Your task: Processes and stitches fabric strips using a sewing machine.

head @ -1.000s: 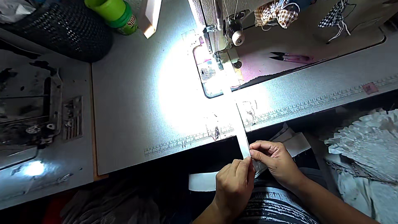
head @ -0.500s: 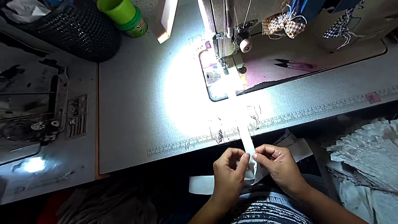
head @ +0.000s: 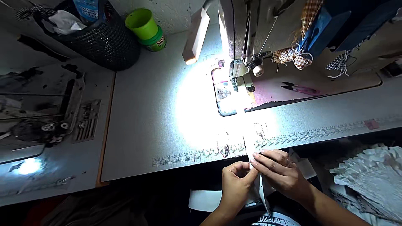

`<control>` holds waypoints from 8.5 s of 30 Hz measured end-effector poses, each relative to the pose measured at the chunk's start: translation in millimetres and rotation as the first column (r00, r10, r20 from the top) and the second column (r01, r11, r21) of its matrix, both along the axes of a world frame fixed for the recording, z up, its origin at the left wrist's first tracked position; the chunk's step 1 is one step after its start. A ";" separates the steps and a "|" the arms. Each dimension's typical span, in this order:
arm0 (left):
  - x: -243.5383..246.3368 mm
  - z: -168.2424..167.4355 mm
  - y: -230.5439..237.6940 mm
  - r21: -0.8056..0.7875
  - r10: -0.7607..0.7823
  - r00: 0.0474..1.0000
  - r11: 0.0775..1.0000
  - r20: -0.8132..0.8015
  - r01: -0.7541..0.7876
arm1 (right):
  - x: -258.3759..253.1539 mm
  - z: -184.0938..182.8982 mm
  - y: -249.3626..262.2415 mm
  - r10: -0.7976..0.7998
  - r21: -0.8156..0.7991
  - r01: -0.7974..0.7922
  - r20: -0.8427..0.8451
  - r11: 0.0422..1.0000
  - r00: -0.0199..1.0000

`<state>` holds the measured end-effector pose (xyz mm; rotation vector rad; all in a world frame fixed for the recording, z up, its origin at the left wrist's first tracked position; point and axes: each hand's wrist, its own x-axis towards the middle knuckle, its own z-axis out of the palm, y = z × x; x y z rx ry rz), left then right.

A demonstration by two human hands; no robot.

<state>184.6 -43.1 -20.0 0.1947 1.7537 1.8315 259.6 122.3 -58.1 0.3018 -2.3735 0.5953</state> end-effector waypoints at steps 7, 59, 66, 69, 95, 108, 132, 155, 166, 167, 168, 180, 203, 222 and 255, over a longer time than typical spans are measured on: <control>-10.7 6.3 -28.9 -0.173 -0.225 0.867 0.971 -0.444 0.163 | -4.0 8.6 5.5 0.044 0.021 -0.043 -0.047 0.999 0.998; -231.8 46.0 83.7 -0.551 -0.471 0.472 0.834 -0.745 -0.037 | 2.3 15.2 -19.5 -0.087 -0.100 0.092 0.049 0.991 0.995; -232.4 40.8 84.4 -0.524 -0.447 0.450 0.850 -0.773 -0.055 | -16.0 21.0 -19.9 -0.174 -0.132 0.182 0.071 0.975 0.982; -243.1 21.8 87.5 -0.418 -0.361 0.442 0.908 -0.821 -0.036 | -33.0 23.7 -17.9 -0.201 -0.131 0.211 0.084 0.969 0.976; -229.5 48.3 81.8 -0.527 -0.465 0.464 0.850 -0.754 -0.006 | -146.8 41.7 3.4 -0.387 -0.038 0.392 0.097 0.919 0.917; -86.3 37.2 14.5 -0.439 -0.253 0.647 0.887 -0.719 -0.141 | -70.9 47.7 -13.8 -0.399 -0.289 0.463 0.254 0.838 0.881; -62.7 5.3 -0.9 -0.213 -0.186 0.205 0.970 -0.961 -0.120 | -44.7 17.7 -13.7 -0.219 -0.083 0.210 -0.124 0.974 0.968; -104.0 26.2 26.3 0.164 0.174 0.131 0.983 -0.976 -0.082 | -71.2 66.9 5.8 -0.200 -0.331 0.118 -0.225 0.936 0.954; -104.3 20.7 25.1 0.144 0.148 0.082 0.988 -0.986 -0.052 | -61.7 68.7 10.4 -0.117 -0.115 0.094 -0.211 0.989 0.970; -104.1 20.0 24.5 0.132 0.136 0.082 0.990 -0.987 -0.044 | -60.8 67.8 11.9 -0.113 -0.080 0.097 -0.221 0.992 0.969; -103.7 19.6 23.8 0.117 0.119 0.087 0.993 -0.989 -0.033 | -59.7 66.1 13.8 -0.107 -0.046 0.099 -0.230 0.994 0.967; -101.6 8.2 5.9 -0.351 -0.381 0.131 0.914 -0.915 0.204 | -40.6 29.5 8.9 -0.107 0.002 0.107 0.067 0.994 0.992; -206.3 32.5 62.6 -0.552 -0.495 0.484 0.834 -0.722 0.029 | -38.8 16.9 -10.2 -0.160 -0.003 0.161 0.084 0.987 0.984; -207.5 28.2 74.8 -0.564 -0.458 0.481 0.820 -0.748 -0.096 | -42.5 20.1 -13.5 -0.212 -0.003 0.213 0.069 0.977 0.975; -222.7 39.8 78.1 -0.594 -0.487 0.610 0.804 -0.625 0.032 | -55.1 29.4 -21.0 -0.300 0.045 0.296 0.144 0.954 0.943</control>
